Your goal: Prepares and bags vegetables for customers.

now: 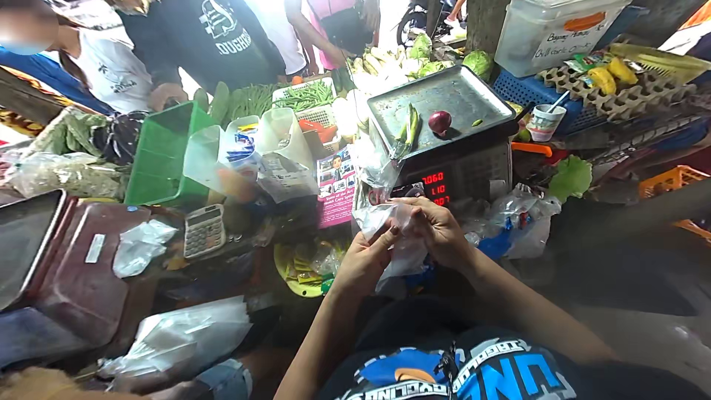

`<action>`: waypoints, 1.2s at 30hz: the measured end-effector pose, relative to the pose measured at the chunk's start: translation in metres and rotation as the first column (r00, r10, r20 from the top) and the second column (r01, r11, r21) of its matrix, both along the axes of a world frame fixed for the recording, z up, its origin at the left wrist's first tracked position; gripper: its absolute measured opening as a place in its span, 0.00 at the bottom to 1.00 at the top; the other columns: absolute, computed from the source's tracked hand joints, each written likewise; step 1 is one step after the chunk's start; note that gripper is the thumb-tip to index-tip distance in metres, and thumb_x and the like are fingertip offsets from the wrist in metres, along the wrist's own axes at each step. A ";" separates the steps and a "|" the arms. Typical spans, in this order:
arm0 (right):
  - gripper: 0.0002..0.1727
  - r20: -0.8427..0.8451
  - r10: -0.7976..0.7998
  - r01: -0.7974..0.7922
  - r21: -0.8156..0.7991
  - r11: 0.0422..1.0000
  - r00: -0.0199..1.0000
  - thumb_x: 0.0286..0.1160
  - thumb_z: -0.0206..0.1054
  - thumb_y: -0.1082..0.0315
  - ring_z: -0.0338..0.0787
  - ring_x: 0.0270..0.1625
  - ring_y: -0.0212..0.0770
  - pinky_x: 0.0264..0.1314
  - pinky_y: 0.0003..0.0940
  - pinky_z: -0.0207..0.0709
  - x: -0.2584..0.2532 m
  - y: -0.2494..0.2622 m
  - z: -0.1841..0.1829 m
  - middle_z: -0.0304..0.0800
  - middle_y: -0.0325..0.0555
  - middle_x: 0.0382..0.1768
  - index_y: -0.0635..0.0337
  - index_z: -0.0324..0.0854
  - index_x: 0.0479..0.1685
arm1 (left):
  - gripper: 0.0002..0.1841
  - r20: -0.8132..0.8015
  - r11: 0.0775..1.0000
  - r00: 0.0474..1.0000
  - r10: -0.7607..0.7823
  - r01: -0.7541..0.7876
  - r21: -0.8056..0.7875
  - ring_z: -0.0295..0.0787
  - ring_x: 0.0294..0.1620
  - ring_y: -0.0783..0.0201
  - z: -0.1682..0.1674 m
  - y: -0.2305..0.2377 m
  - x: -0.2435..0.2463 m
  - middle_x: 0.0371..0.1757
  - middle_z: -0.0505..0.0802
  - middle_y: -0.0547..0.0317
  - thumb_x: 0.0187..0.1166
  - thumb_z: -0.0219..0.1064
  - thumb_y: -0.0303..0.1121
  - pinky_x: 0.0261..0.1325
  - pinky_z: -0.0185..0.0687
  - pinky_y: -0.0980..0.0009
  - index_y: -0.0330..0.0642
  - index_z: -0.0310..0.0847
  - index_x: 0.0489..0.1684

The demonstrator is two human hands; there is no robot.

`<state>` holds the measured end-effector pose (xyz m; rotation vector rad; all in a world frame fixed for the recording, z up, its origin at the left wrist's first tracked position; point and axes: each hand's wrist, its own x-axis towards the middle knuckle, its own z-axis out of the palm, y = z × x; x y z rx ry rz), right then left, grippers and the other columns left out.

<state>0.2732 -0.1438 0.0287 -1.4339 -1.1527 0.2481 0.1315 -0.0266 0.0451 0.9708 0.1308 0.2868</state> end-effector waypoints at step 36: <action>0.28 0.617 -0.081 0.429 -0.440 0.789 0.783 0.80 0.66 0.65 0.83 0.65 0.67 0.67 0.64 0.76 0.160 0.049 0.091 0.79 0.68 0.64 0.57 0.73 0.80 | 0.30 -0.051 0.050 0.661 0.748 0.021 0.999 0.87 0.33 0.58 -0.048 0.045 -0.087 0.69 0.84 0.39 0.69 0.70 0.27 0.36 0.86 0.60 0.40 0.77 0.78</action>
